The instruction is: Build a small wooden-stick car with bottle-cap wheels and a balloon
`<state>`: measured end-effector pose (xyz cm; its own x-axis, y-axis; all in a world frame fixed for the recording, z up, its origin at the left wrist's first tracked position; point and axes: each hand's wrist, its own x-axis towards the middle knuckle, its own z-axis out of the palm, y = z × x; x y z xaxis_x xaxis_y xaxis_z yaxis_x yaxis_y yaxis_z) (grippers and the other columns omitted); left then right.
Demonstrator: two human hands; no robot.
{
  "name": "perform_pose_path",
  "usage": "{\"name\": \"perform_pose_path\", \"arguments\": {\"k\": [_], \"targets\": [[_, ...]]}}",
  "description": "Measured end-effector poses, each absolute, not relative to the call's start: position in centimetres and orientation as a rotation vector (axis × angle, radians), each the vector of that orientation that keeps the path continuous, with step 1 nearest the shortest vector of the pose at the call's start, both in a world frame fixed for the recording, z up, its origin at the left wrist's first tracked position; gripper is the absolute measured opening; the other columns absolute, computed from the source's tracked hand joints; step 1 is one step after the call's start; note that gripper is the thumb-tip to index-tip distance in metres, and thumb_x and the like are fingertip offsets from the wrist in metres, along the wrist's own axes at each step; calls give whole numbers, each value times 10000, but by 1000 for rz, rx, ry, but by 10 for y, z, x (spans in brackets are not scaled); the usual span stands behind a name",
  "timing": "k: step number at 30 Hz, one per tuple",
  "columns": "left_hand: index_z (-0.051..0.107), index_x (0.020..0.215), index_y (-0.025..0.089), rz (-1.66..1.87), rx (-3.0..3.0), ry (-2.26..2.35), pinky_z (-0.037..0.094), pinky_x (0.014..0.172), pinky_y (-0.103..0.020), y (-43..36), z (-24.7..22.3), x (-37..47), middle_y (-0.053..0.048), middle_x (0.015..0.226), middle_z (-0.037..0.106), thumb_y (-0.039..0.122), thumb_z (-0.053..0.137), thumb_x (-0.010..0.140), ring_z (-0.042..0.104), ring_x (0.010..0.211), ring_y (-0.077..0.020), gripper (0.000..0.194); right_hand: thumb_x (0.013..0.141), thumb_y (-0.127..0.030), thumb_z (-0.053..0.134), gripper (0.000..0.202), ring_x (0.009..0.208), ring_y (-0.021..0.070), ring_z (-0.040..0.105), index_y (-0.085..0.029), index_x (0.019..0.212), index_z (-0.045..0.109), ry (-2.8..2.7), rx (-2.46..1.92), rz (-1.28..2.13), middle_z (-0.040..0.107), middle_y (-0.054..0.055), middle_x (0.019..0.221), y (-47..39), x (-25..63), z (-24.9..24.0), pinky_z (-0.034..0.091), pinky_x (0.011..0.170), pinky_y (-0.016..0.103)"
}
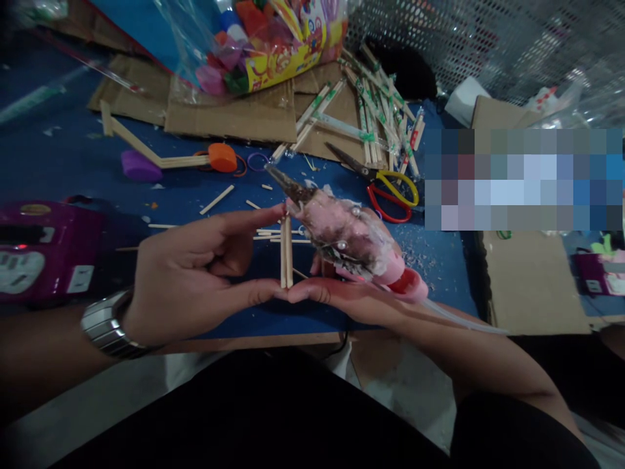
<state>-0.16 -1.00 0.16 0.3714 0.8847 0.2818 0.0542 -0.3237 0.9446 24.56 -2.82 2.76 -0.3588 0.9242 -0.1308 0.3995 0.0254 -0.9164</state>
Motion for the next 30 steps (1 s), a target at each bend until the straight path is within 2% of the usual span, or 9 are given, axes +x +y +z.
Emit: {"name": "perform_pose_path", "arguments": {"k": [3,5,10,12,16,22,24,27,30], "targets": [[756,1435,311,1088,1658,826,348,507,-301,-9,0,-3,55,638,475,471,987,801,383,576,-127,694,760,-599,991,838,673,177,665,-513,1523,655,-1614,-1318,1446,720,-29,809,-32,247,27,563,584,270],[733,1459,310,1088,1648,799,332,506,-300,-9,-2,-4,52,647,486,455,996,787,397,578,-126,736,754,-501,1016,806,674,172,660,-529,1486,679,-1559,-1269,1452,706,-36,798,-33,246,25,565,576,259],[688,1481,298,1015,1639,790,300,490,-289,-10,-1,-4,56,665,476,386,998,778,392,578,-120,773,771,-399,1020,716,667,165,668,-515,1414,728,-1647,-1258,1324,709,-47,804,-31,244,26,574,598,269],[678,1479,302,998,1629,788,284,476,-285,-11,0,-3,48,681,493,375,994,779,400,582,-121,772,769,-380,1022,670,669,155,660,-488,1371,750,-1675,-1251,1287,745,-31,924,-29,243,30,582,600,277],[671,1481,312,989,1607,773,277,459,-285,-11,-1,-3,41,691,500,367,994,771,414,583,-126,782,756,-404,1025,587,662,138,626,-445,1281,767,-1681,-1251,1305,753,-4,1195,-27,240,35,595,572,289],[667,1495,300,969,1602,777,321,480,-301,-12,0,-3,42,693,509,424,979,786,440,591,-135,785,794,-504,989,516,741,166,676,-410,1255,777,-1747,-1294,1179,734,31,1337,-28,239,35,632,611,312],[668,1491,299,962,1614,780,327,482,-301,-12,0,-3,46,683,504,433,973,795,439,586,-133,772,822,-554,958,532,748,181,686,-407,1297,771,-1809,-1316,1146,735,47,1365,-29,242,33,634,620,332],[672,1485,308,963,1626,781,308,467,-297,-12,0,-3,46,676,498,413,980,779,436,578,-130,777,851,-597,924,594,678,156,670,-438,1390,730,-1824,-1325,1117,723,45,1417,-30,246,27,621,608,346],[671,1489,318,961,1622,768,285,453,-292,-13,-1,-3,45,677,505,371,986,755,437,575,-128,801,846,-646,909,539,702,169,676,-434,1321,770,-1854,-1337,1040,707,56,1442,-31,250,25,621,661,380]]}}
